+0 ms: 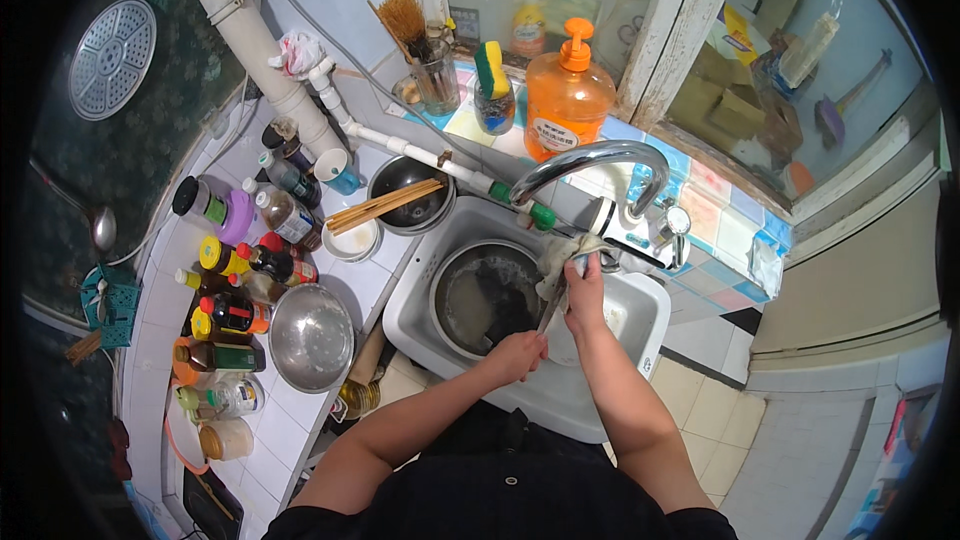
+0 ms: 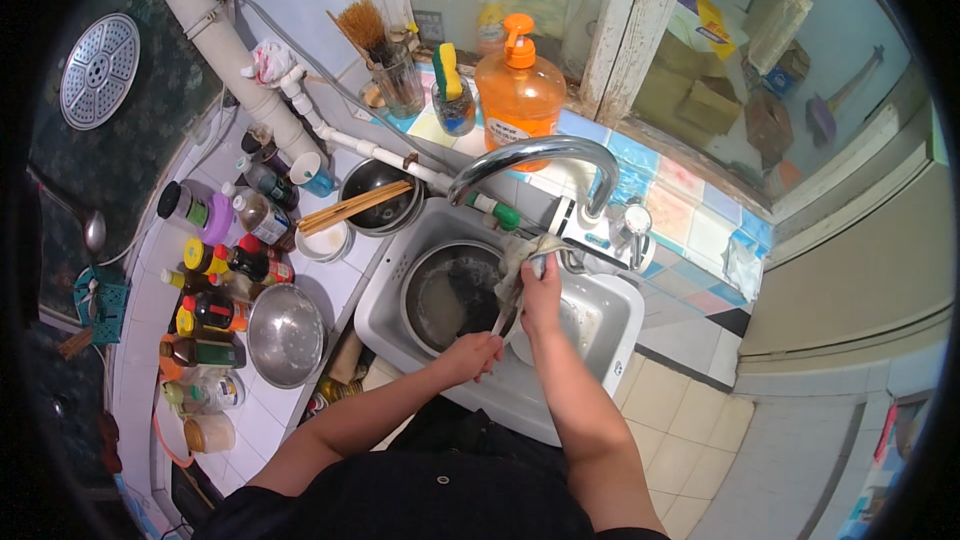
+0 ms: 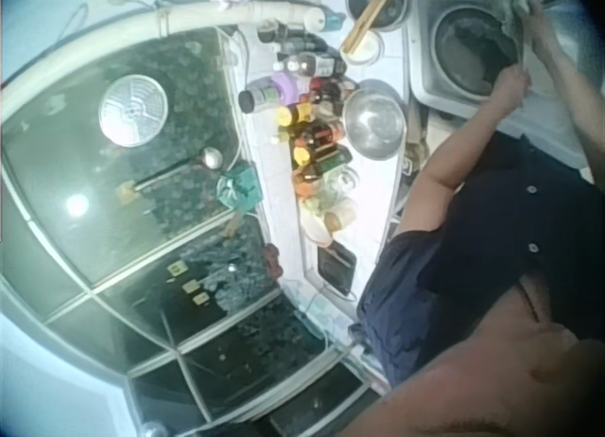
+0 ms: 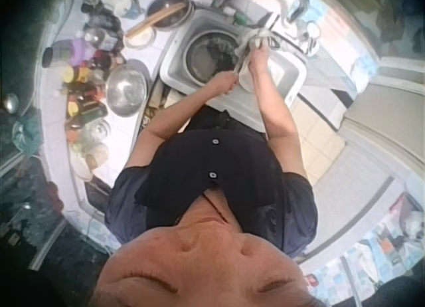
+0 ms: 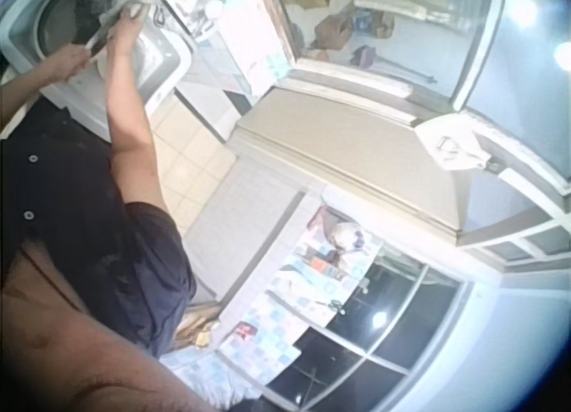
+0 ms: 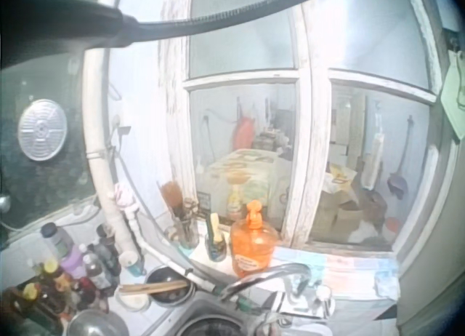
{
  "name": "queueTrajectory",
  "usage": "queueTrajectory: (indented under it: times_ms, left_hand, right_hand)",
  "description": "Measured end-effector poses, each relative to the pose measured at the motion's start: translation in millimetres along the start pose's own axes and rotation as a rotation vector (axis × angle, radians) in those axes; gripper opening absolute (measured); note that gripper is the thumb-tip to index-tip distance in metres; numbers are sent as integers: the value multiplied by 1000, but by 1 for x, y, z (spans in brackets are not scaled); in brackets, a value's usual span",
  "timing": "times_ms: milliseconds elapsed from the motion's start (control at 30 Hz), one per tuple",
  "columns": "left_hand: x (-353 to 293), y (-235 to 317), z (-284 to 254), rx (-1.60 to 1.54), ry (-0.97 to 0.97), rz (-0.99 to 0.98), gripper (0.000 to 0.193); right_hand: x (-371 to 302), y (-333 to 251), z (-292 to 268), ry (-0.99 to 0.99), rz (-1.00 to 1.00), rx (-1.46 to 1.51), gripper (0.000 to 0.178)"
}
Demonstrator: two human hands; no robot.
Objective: The person washes various kitchen items in a sink using a sponge and running water. They scrub and rinse a small bowl, a plate, a metal bowl, and chopsticks, placing the cleaned items on the counter or in the sink as they proceed.
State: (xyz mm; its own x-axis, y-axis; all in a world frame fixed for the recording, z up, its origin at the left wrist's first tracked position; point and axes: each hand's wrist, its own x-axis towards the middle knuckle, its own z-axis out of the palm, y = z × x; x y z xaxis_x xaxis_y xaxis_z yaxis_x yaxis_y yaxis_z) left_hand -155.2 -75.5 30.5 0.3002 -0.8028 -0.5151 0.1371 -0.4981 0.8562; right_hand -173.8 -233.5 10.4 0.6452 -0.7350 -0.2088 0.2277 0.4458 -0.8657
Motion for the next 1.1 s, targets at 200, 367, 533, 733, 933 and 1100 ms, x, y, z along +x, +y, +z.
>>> queueTrajectory:
  times_ms: [200, 367, 533, 733, 933, 1100]
  left_hand:
    - [-9, 3, -5, -10, -27, -54, 35]
    - [5, -8, -8, 85, 141, 119, 37]
    - [27, -12, -18, 38, 267, 141, 39]
    - [14, -3, -21, 54, 189, 117, 42]
    - [6, -5, -4, 96, 210, 168, 42]
    - [24, -26, -4, 46, 245, 233, 43]
  right_hand:
    - [-12, -4, 9, 72, 191, 189, 18]
    - [-20, 16, 15, 124, 196, 62, 17]
    - [-37, 32, 13, 35, 298, -123, 20]
    - [-26, -12, 17, -71, 290, 592, 27]
    - [-9, 10, 4, 39, 152, 206, 21]
    - [-8, 11, 11, 37, 147, 204, 19]
